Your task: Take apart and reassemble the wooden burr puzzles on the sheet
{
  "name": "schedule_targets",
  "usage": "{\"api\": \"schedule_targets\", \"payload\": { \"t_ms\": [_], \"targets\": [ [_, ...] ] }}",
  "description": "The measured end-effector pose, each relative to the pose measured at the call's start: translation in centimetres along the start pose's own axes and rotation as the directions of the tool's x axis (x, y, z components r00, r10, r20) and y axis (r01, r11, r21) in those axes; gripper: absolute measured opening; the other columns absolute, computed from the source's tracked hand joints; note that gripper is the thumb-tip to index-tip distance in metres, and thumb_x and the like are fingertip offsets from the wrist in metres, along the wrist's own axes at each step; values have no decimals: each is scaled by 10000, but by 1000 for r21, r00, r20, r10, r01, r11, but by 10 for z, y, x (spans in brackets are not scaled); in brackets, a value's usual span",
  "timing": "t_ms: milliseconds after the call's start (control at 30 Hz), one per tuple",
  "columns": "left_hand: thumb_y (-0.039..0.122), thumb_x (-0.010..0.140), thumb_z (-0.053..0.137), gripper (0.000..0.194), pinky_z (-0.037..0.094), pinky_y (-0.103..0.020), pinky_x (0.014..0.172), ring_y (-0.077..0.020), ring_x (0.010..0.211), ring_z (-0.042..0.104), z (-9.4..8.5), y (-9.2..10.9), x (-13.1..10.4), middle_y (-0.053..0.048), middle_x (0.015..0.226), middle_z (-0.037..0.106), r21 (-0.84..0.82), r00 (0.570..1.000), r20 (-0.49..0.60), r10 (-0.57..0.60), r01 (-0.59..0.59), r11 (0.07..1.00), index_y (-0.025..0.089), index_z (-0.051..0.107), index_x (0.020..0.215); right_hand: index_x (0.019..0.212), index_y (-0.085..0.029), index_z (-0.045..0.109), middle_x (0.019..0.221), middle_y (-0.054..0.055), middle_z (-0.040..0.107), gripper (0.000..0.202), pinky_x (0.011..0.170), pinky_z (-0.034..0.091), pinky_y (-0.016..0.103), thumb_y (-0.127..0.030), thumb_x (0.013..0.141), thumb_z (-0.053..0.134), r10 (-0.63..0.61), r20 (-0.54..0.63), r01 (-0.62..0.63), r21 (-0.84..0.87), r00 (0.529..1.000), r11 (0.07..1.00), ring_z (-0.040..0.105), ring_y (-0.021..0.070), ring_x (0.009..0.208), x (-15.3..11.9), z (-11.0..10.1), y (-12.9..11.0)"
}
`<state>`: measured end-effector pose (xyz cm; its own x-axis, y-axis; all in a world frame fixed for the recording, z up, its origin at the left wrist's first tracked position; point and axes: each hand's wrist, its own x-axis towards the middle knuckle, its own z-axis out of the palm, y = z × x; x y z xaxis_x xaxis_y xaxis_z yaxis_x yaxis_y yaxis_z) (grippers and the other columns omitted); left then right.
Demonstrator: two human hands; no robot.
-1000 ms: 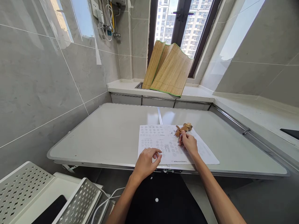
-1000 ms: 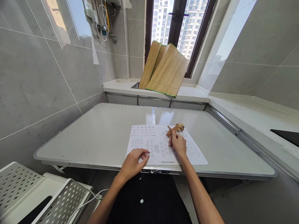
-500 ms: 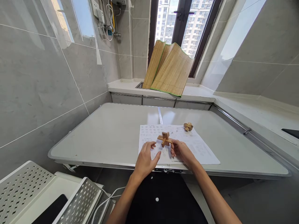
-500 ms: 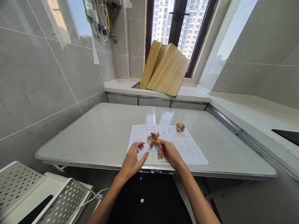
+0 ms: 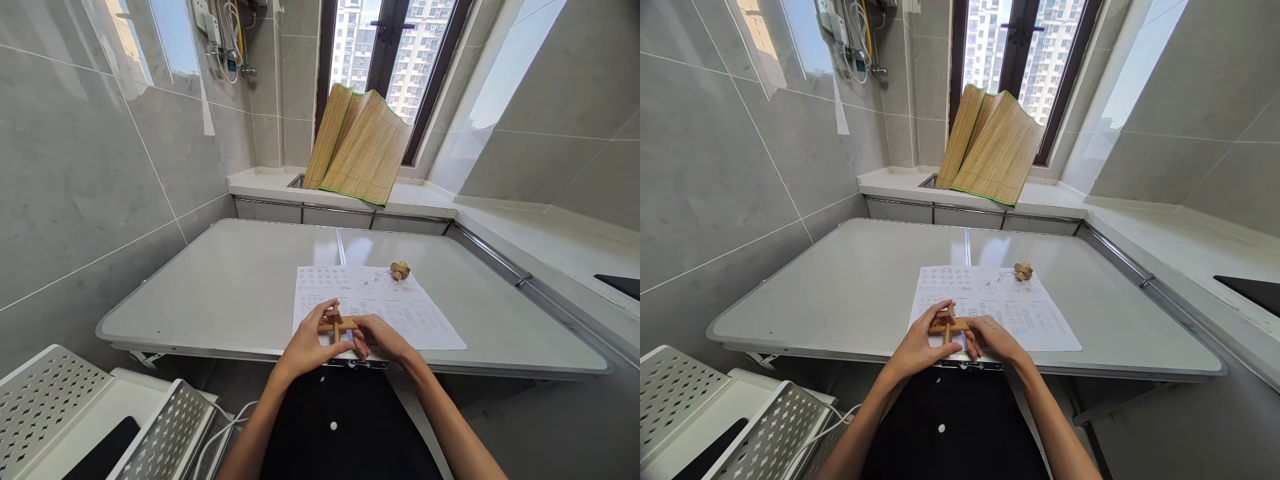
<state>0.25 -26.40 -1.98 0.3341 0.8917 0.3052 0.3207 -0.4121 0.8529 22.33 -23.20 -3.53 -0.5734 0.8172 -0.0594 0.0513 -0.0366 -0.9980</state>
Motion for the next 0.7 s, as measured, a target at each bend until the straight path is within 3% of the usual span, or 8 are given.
{"api": "schedule_targets", "payload": {
  "t_ms": [67,167,267,400,533,600,700],
  "targets": [
    [409,793,888,796,516,-487,1151,-308,1335,628,0,-1,1,-92,1497,608,11,1000,-20,-4,4,1000,314,518,1492,702,-237,556,555,-8,646,468,529,426,286,-592,989,453,-19,-24,19,-2,1000,1000,580,175,495,1,1,0],
    [415,774,906,803,504,-473,1166,-300,1347,619,1,-1,1,-82,1493,613,44,999,-48,0,2,999,315,538,1481,990,-250,594,635,-41,664,367,530,435,279,-613,976,537,-60,-90,59,-5,994,998,591,172,524,2,1,0],
    [427,768,913,806,482,-485,1188,-313,1389,585,2,-1,1,-82,1510,601,84,999,-47,13,-9,996,321,553,1482,1181,-247,561,618,-74,608,413,552,456,282,-595,966,621,-109,-132,105,-37,985,994,557,153,514,0,2,0],
    [457,871,825,738,445,-477,1224,-308,1461,516,0,0,1,-74,1569,549,98,999,-24,41,-38,994,329,518,1529,1180,-208,600,598,-74,558,448,573,456,286,-607,979,622,-145,-158,138,-56,977,989,540,142,529,-1,4,1],
    [426,1112,420,452,386,-443,1271,-240,1501,477,0,-2,1,-41,1591,538,81,999,-32,26,-23,996,309,517,1538,1097,-208,634,638,-51,598,430,599,473,298,-619,972,631,-162,-186,158,-37,969,987,544,139,541,0,4,3],
    [392,1134,324,457,349,-435,1294,-216,1504,471,2,-4,2,-31,1581,551,82,999,-41,9,-6,997,289,524,1532,1059,-212,644,641,-43,616,417,603,483,301,-618,971,633,-163,-187,160,-29,969,987,548,140,539,1,4,4],
    [382,1130,325,459,348,-435,1294,-212,1490,486,4,-8,4,-43,1564,566,91,999,-49,-5,9,996,260,524,1525,1037,-213,648,622,-43,623,408,602,477,296,-615,969,640,-166,-197,161,-42,966,986,550,138,530,0,3,6]
  ]
}}
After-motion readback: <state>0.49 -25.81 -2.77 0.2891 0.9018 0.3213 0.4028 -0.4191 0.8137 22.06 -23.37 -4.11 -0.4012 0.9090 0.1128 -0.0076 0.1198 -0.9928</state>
